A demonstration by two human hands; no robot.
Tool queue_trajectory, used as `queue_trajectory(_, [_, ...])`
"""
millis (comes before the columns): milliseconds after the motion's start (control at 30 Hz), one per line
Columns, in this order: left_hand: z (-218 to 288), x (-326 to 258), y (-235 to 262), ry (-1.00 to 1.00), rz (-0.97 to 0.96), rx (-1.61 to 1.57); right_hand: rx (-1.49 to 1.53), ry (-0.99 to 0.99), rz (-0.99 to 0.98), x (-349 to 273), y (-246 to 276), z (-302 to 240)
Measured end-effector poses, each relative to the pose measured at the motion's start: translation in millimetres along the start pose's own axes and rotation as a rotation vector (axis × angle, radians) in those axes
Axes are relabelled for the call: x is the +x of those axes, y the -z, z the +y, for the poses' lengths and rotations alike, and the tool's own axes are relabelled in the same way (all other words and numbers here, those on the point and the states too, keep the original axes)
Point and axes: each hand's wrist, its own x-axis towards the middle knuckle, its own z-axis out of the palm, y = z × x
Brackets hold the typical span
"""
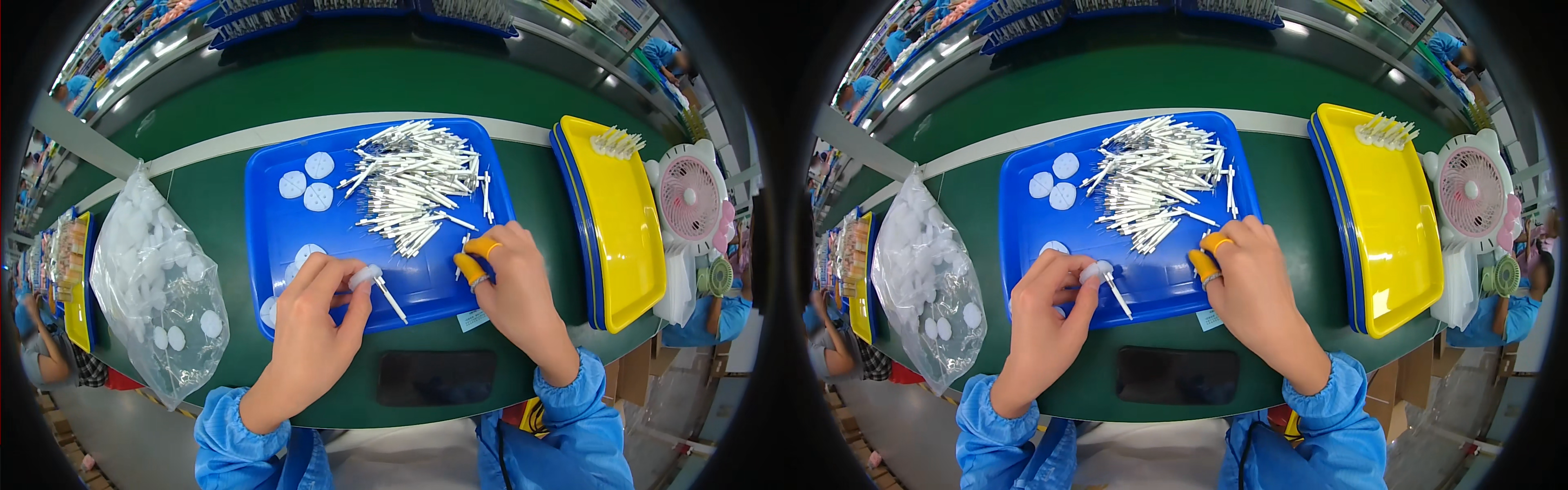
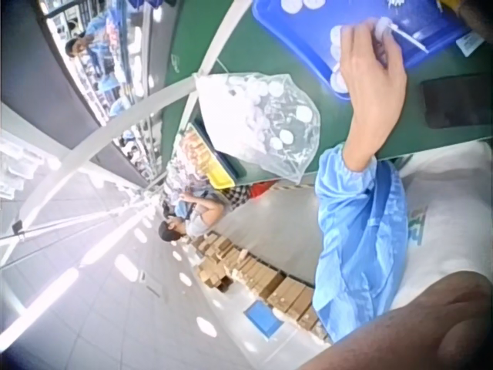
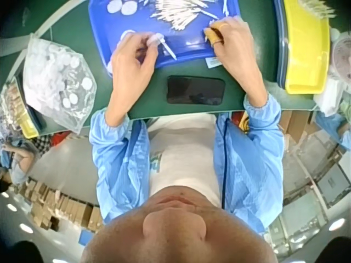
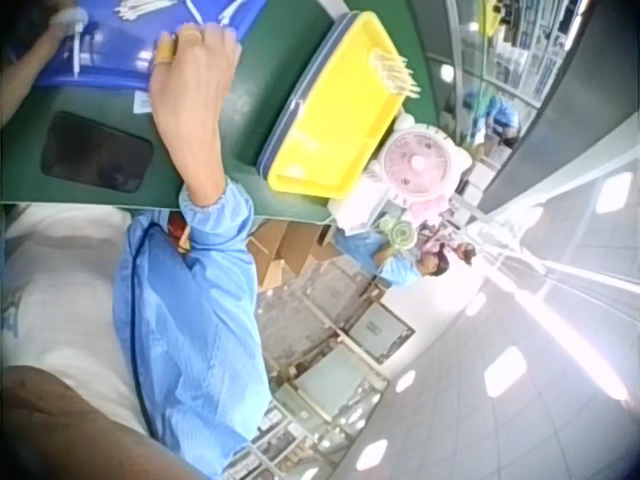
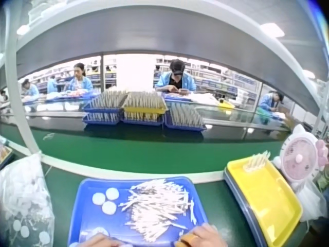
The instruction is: The person inserts white plastic sticks into small white circular discs using a yellow tool. They pick up a disc and a stick, use the tool to push the stick into the disc, and then place the assembled unit into a yellow tray. This process is repeated continuously throughout the video.
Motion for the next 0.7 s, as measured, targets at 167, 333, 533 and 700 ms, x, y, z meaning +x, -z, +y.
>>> queue_trajectory(167, [0.7,-0.8,-1.7,0.029,-0.024,-0.041,-0.23,-0.085,-0.028,1.6,0.1,-4.0])
queue_trajectory(333, [2.4,-1.0,0.5,0.059,-0.04,-0.095,0.119,-0.172,-0.094,-5.5,15.8,-18.1])
queue_trajectory(533, [-0.4,-3.0,-8.1,-0.031,-0.055,-0.13,0.476,0.176,-0.16,-10.6,11.5,-45.5])
queue_trajectory(700, [-1.8,-4.0,-9.7,-0.08,-0.041,-0.109,0.379,0.225,-0.169,-9.1,4.9,-43.9])
